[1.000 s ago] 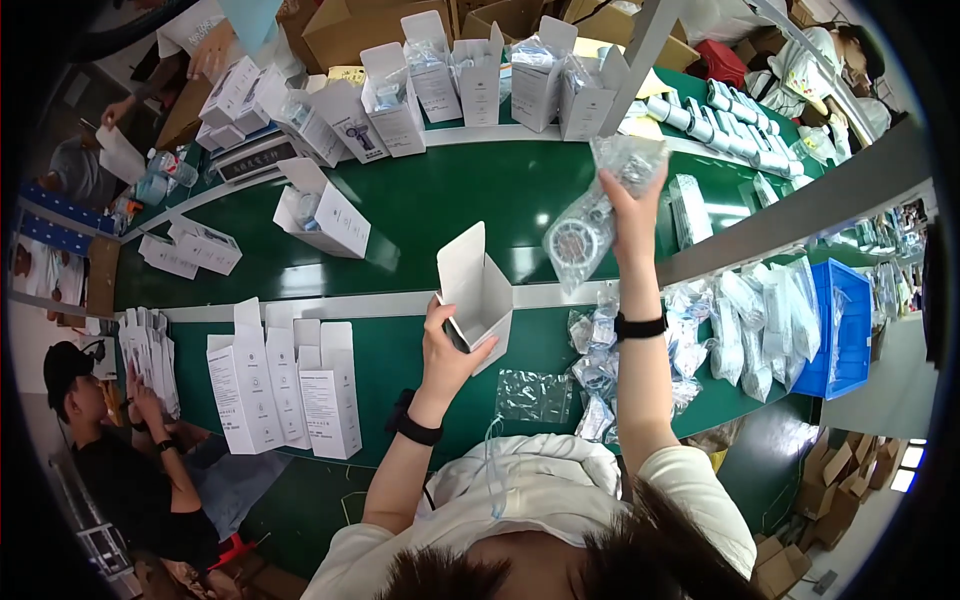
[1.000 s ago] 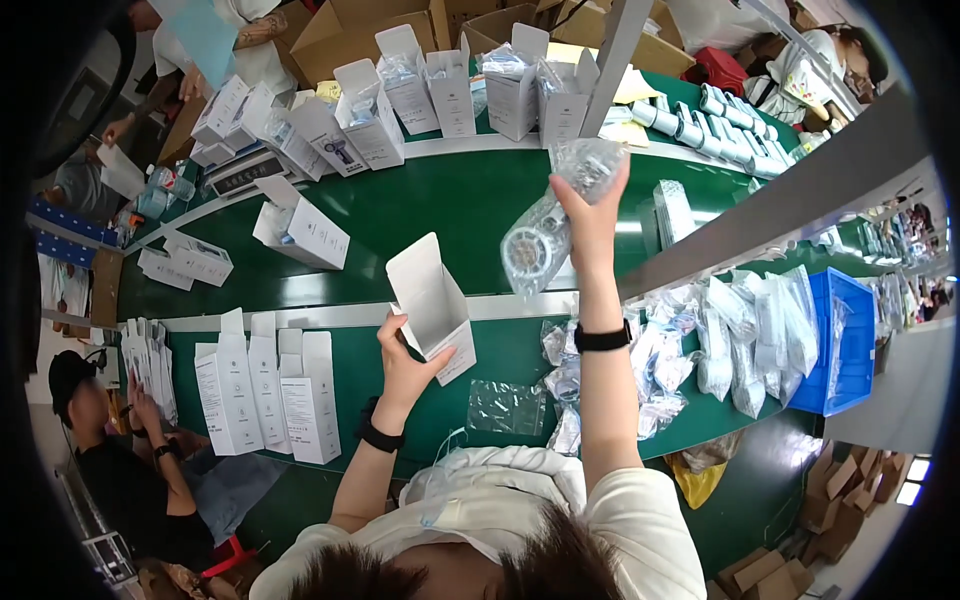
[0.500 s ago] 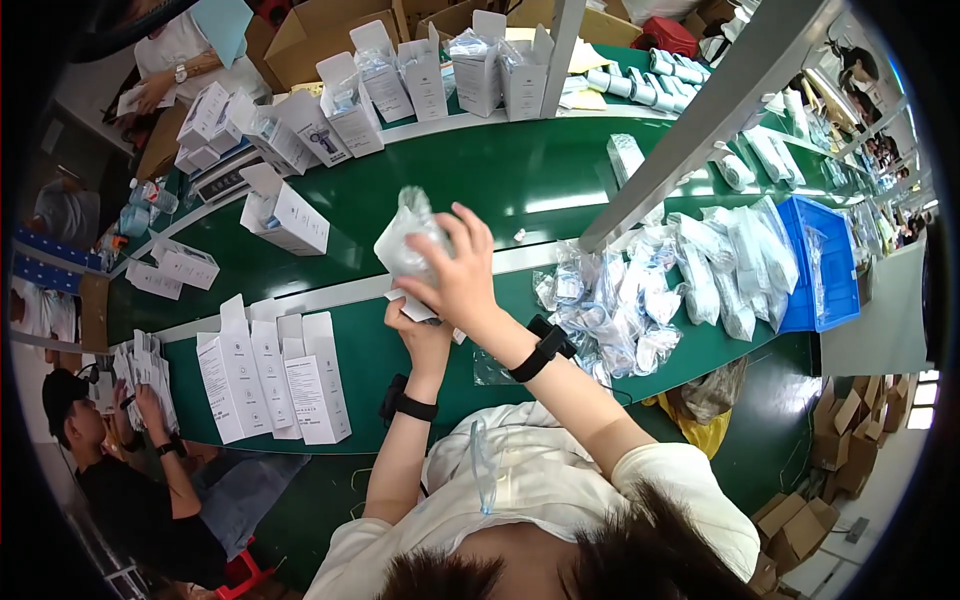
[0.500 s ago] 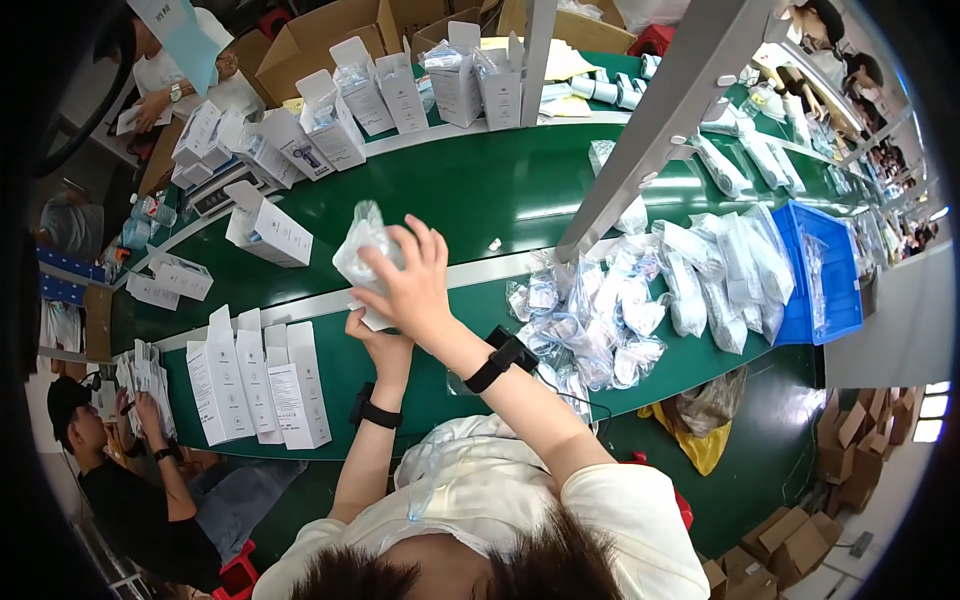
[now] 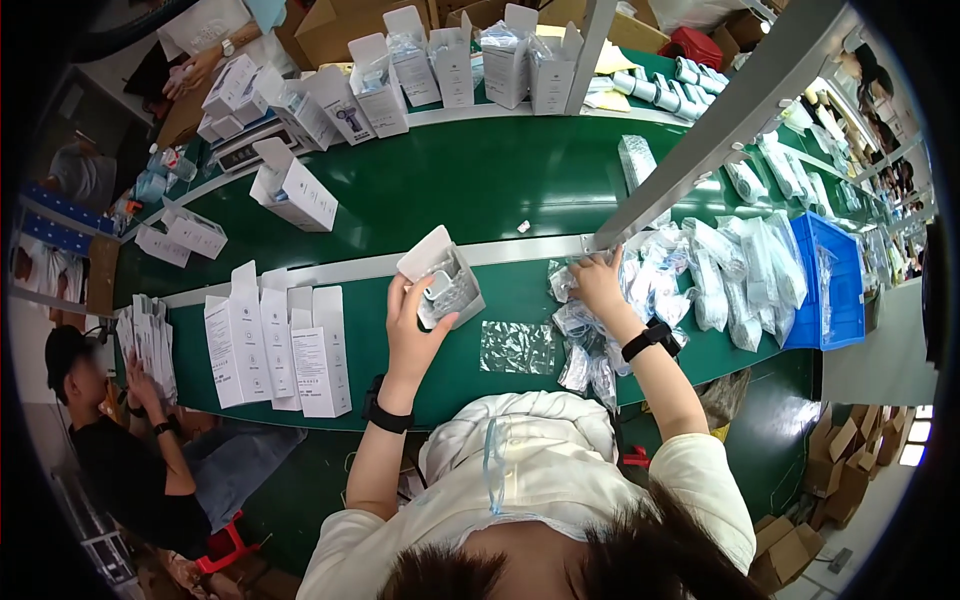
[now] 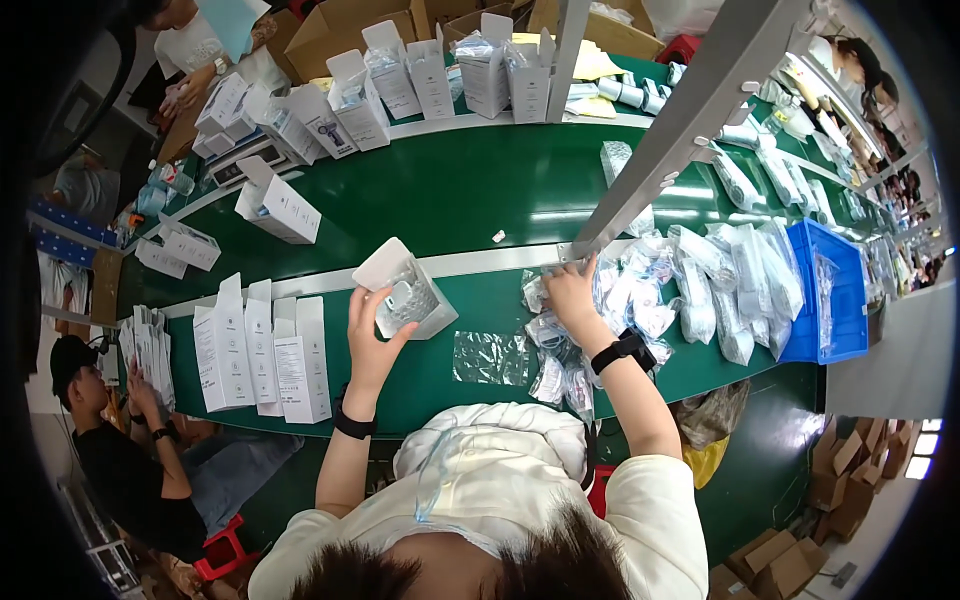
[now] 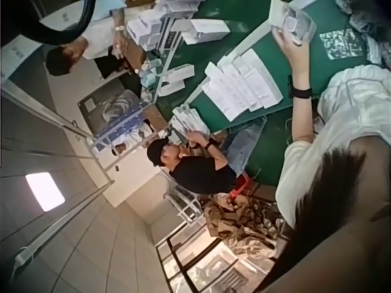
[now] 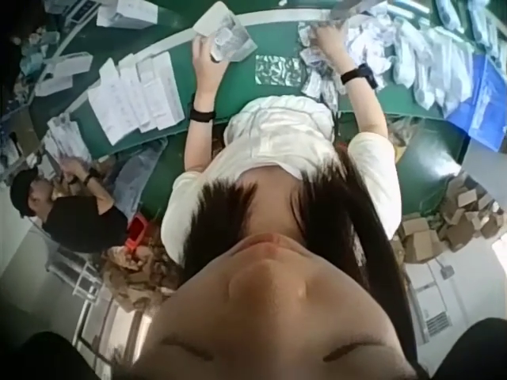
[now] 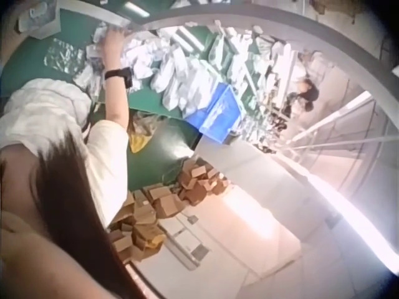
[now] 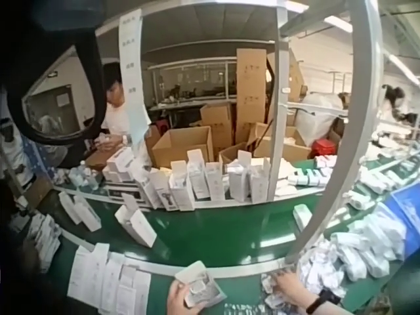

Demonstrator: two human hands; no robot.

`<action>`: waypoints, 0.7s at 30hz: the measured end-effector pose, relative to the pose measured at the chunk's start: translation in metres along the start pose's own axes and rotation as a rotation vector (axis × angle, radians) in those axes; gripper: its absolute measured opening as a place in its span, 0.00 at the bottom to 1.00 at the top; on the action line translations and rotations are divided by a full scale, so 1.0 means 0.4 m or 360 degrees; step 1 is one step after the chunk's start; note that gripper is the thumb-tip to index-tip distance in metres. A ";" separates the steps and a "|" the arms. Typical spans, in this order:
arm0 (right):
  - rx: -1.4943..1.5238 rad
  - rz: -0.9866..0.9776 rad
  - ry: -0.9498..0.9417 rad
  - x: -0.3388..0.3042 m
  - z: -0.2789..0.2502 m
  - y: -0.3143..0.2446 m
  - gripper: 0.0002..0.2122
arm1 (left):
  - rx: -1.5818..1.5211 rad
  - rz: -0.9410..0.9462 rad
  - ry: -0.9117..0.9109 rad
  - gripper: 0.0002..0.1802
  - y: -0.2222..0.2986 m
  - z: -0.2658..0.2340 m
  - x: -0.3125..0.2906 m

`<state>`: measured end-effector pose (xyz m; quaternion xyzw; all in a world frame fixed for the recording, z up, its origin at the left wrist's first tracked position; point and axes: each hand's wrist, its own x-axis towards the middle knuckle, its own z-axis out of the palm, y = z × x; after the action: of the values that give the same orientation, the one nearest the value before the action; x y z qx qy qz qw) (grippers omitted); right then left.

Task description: The person packages thermometers by placing each device and a small bag into a box before setting it aside. They repeat this process multiple times, occasionally retrieving small bags from a blue bin to include in the boxes.

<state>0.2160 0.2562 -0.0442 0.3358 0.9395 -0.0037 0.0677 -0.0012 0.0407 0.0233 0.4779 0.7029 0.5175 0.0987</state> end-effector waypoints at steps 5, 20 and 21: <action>0.0430 -0.0068 0.0686 -0.008 -0.138 -0.064 0.15 | 0.0250 -0.0126 0.0022 0.08 0.007 -0.008 0.017; 0.0697 -0.0884 0.1050 0.028 -0.217 -0.405 0.11 | 0.0138 -0.0426 0.0143 0.05 -0.017 -0.030 0.072; 0.0508 -0.0896 0.0719 0.022 -0.222 -0.397 0.13 | 0.0118 -0.0466 0.0134 0.05 -0.023 -0.032 0.071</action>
<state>0.0978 0.1433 0.0367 0.0638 0.9737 -0.0943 -0.1975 -0.0295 0.0546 0.0316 0.3515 0.7872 0.4908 0.1259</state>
